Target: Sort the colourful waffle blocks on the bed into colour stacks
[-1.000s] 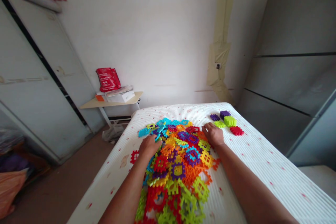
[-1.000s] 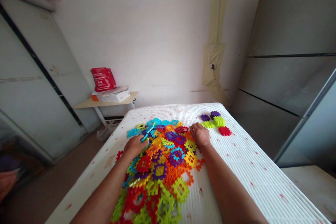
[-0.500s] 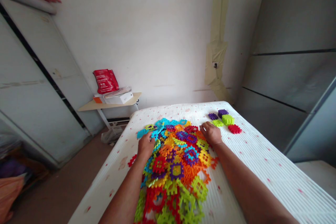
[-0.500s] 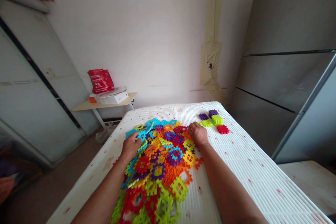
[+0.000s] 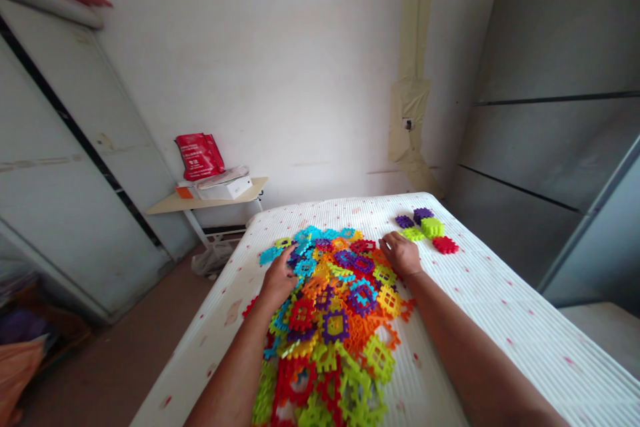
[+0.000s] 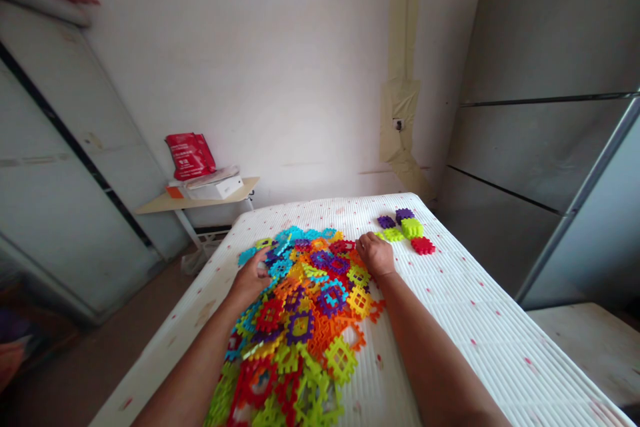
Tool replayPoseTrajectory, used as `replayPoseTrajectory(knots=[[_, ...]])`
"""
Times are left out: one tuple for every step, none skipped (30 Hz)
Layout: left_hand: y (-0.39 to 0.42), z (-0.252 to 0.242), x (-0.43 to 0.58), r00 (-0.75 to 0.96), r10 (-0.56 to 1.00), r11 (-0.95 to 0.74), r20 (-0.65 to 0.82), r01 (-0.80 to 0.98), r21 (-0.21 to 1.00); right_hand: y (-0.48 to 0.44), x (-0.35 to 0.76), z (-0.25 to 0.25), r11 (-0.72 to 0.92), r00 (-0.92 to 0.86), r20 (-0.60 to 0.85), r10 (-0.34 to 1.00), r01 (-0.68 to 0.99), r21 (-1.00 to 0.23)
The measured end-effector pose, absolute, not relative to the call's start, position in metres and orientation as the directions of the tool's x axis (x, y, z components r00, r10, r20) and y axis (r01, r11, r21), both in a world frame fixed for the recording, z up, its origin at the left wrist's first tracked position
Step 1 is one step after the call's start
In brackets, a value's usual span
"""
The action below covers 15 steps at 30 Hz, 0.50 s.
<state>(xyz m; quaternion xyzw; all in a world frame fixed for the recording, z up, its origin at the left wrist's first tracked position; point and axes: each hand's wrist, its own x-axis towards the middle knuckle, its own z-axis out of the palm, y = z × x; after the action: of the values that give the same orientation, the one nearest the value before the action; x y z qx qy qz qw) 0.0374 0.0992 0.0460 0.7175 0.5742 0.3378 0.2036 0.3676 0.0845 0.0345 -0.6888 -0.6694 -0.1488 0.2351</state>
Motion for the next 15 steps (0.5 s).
replayPoseTrajectory(knots=[[0.0996, 0.0451, 0.0368, 0.116, 0.959, -0.268, 0.259, 0.671, 0.692, 0.0848, 0.3678, 0.0340, 0.008, 0.060, 0.523, 0.850, 0.992, -0.127], [0.0999, 0.0443, 0.0363, 0.121, 0.956, -0.280, 0.269, 0.659, 0.698, 0.0850, 0.3678, 0.0337, 0.008, 0.062, 0.526, 0.848, 0.991, -0.130], [0.1002, 0.0434, 0.0358, 0.129, 0.951, -0.294, 0.280, 0.650, 0.700, 0.0851, 0.3678, 0.0336, 0.009, 0.064, 0.529, 0.846, 0.991, -0.134], [0.1004, 0.0426, 0.0353, 0.139, 0.947, -0.309, 0.289, 0.640, 0.704, 0.0852, 0.3678, 0.0336, 0.012, 0.063, 0.534, 0.843, 0.991, -0.136], [0.1006, 0.0419, 0.0348, 0.153, 0.944, -0.320, 0.291, 0.628, 0.709, 0.0851, 0.3677, 0.0336, 0.016, 0.061, 0.540, 0.839, 0.991, -0.136], [0.1008, 0.0414, 0.0342, 0.169, 0.942, -0.330, 0.289, 0.616, 0.715, 0.0851, 0.3678, 0.0336, 0.022, 0.056, 0.549, 0.834, 0.991, -0.134], [0.1008, 0.0411, 0.0337, 0.185, 0.941, -0.337, 0.285, 0.607, 0.720, 0.0851, 0.3679, 0.0334, 0.031, 0.049, 0.560, 0.827, 0.991, -0.132], [0.1006, 0.0410, 0.0333, 0.200, 0.939, -0.344, 0.281, 0.601, 0.721, 0.0852, 0.3681, 0.0332, 0.039, 0.041, 0.572, 0.819, 0.991, -0.128], [0.1003, 0.0413, 0.0330, 0.208, 0.936, -0.351, 0.284, 0.601, 0.718, 0.0854, 0.3684, 0.0328, 0.046, 0.036, 0.585, 0.810, 0.991, -0.125], [0.0996, 0.0418, 0.0330, 0.215, 0.932, -0.362, 0.292, 0.605, 0.709, 0.0857, 0.3688, 0.0323, 0.052, 0.031, 0.595, 0.803, 0.991, -0.122], [0.0988, 0.0425, 0.0333, 0.217, 0.927, -0.375, 0.307, 0.610, 0.698, 0.0860, 0.3691, 0.0317, 0.055, 0.029, 0.604, 0.796, 0.991, -0.121], [0.0978, 0.0433, 0.0338, 0.218, 0.921, -0.387, 0.324, 0.614, 0.687, 0.0863, 0.3694, 0.0311, 0.057, 0.028, 0.609, 0.792, 0.991, -0.119], [0.0967, 0.0442, 0.0345, 0.216, 0.916, -0.397, 0.339, 0.615, 0.681, 0.0867, 0.3697, 0.0305, 0.057, 0.028, 0.611, 0.791, 0.991, -0.119], [0.0954, 0.0452, 0.0353, 0.210, 0.912, -0.405, 0.353, 0.608, 0.683, 0.0869, 0.3700, 0.0300, 0.056, 0.028, 0.609, 0.792, 0.991, -0.119], [0.0942, 0.0462, 0.0363, 0.202, 0.909, -0.409, 0.363, 0.594, 0.693, 0.0871, 0.3702, 0.0297, 0.056, 0.028, 0.605, 0.795, 0.991, -0.119]])
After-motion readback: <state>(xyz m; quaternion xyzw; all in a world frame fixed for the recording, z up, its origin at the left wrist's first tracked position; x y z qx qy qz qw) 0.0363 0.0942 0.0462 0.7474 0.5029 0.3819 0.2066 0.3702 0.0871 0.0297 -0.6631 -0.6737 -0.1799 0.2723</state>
